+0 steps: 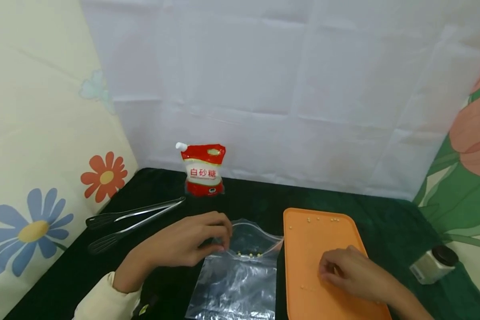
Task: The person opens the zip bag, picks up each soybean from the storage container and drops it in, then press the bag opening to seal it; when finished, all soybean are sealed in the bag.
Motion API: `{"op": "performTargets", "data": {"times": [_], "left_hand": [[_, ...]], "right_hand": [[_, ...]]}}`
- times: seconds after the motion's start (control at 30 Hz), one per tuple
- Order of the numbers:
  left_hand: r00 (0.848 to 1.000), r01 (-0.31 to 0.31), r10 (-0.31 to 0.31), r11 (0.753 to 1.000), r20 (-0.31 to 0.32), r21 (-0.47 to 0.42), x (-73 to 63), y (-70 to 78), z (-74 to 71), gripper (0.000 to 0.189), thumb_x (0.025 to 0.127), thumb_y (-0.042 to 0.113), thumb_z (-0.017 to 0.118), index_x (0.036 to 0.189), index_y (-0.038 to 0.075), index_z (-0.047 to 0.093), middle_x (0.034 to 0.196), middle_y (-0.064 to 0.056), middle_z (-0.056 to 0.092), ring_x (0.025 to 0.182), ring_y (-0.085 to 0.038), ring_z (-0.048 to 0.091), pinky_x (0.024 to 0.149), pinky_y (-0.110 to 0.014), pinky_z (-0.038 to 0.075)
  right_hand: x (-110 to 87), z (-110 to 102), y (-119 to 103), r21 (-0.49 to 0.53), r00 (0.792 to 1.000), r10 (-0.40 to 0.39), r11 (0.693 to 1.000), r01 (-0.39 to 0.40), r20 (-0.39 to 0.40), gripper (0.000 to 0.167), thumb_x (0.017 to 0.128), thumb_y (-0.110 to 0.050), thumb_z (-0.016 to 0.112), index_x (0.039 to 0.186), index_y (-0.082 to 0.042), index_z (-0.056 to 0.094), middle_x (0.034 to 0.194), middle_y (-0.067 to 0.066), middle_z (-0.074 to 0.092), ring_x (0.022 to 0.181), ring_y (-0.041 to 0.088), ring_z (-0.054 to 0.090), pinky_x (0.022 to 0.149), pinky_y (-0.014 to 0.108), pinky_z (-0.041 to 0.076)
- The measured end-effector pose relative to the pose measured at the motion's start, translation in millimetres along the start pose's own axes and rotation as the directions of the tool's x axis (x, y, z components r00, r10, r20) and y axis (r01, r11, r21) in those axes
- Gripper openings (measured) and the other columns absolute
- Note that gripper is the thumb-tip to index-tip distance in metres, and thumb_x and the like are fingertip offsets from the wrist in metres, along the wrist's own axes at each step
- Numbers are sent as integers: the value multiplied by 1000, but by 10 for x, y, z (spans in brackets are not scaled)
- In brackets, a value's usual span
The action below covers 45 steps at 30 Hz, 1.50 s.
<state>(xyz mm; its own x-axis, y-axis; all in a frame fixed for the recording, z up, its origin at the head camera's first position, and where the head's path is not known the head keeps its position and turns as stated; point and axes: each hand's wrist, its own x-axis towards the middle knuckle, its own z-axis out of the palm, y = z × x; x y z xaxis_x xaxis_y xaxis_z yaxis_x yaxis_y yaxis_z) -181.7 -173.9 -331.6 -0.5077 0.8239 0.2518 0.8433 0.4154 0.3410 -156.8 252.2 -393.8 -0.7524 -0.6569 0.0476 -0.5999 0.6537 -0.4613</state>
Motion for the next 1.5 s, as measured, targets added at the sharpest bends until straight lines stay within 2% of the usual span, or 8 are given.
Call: {"op": "performTargets", "data": {"times": [0.07, 0.27, 0.4, 0.63, 0.8, 1.07, 1.27, 1.5], "left_hand": [[1000, -3, 3, 1000, -1, 9, 6, -1, -11, 20, 90, 18, 77, 101, 31, 66, 116, 17, 54, 102, -3, 53, 90, -26, 52], [1000, 24, -24, 1000, 14, 13, 16, 0, -40, 19, 90, 18, 76, 100, 31, 66, 116, 18, 53, 101, -2, 53, 91, -27, 52], [999, 29, -29, 999, 19, 17, 29, 1, -49, 20, 90, 20, 76, 100, 34, 65, 117, 18, 53, 102, -2, 52, 92, -27, 51], [1000, 18, -19, 1000, 18, 16, 42, -2, -63, 19, 90, 17, 76, 101, 29, 67, 116, 17, 54, 101, -3, 52, 91, -27, 52], [999, 23, -24, 1000, 26, 11, 28, -2, -58, 18, 90, 16, 75, 101, 29, 67, 117, 15, 54, 101, -5, 53, 91, -28, 52], [999, 32, -32, 999, 14, -1, 0, 2, -22, 21, 90, 17, 76, 100, 32, 65, 116, 17, 53, 102, -2, 52, 93, -28, 51], [999, 39, -39, 999, 24, -8, -5, 8, -3, 20, 90, 18, 75, 100, 32, 65, 116, 17, 53, 102, -3, 52, 93, -28, 51], [999, 35, -35, 999, 25, 8, 5, 15, -3, 20, 90, 18, 76, 100, 33, 65, 115, 17, 54, 102, -3, 52, 93, -27, 51]], "right_hand": [[63, 22, -40, -31, 1000, 18, 999, -17, 5, 4, 97, -37, 67, 94, -35, 64, 80, -25, 56, 65, -2, 49, 69, 29, 35], [263, 166, -136, 19, 1000, -3, 1000, 3, 28, 10, 96, -31, 70, 105, -28, 66, 89, -21, 56, 77, 0, 52, 70, 26, 47], [339, 266, -198, 29, 1000, -6, 1000, 5, 22, 12, 94, -28, 71, 105, -26, 66, 91, -20, 57, 80, -1, 54, 73, 25, 50], [357, 327, -246, 39, 999, 28, 999, -29, 38, 9, 96, -27, 70, 103, -30, 65, 91, -23, 55, 79, -3, 54, 73, 26, 49], [340, 335, -278, 20, 999, -6, 1000, 5, 41, 9, 97, -32, 68, 105, -31, 66, 93, -23, 56, 82, -4, 54, 76, 28, 48], [355, 389, -321, -61, 999, -36, 997, 37, 20, 6, 96, -31, 69, 94, -34, 64, 89, -25, 52, 78, -4, 50, 75, 31, 45], [305, 406, -375, -13, 996, -17, 1000, 18, 85, 6, 99, -30, 64, 104, -32, 62, 94, -24, 53, 82, -4, 50, 77, 31, 44], [182, 366, -430, 45, 974, 93, 994, -104, 205, 11, 101, -29, 62, 110, -36, 65, 100, -24, 54, 86, -1, 50, 78, 30, 51]]}}
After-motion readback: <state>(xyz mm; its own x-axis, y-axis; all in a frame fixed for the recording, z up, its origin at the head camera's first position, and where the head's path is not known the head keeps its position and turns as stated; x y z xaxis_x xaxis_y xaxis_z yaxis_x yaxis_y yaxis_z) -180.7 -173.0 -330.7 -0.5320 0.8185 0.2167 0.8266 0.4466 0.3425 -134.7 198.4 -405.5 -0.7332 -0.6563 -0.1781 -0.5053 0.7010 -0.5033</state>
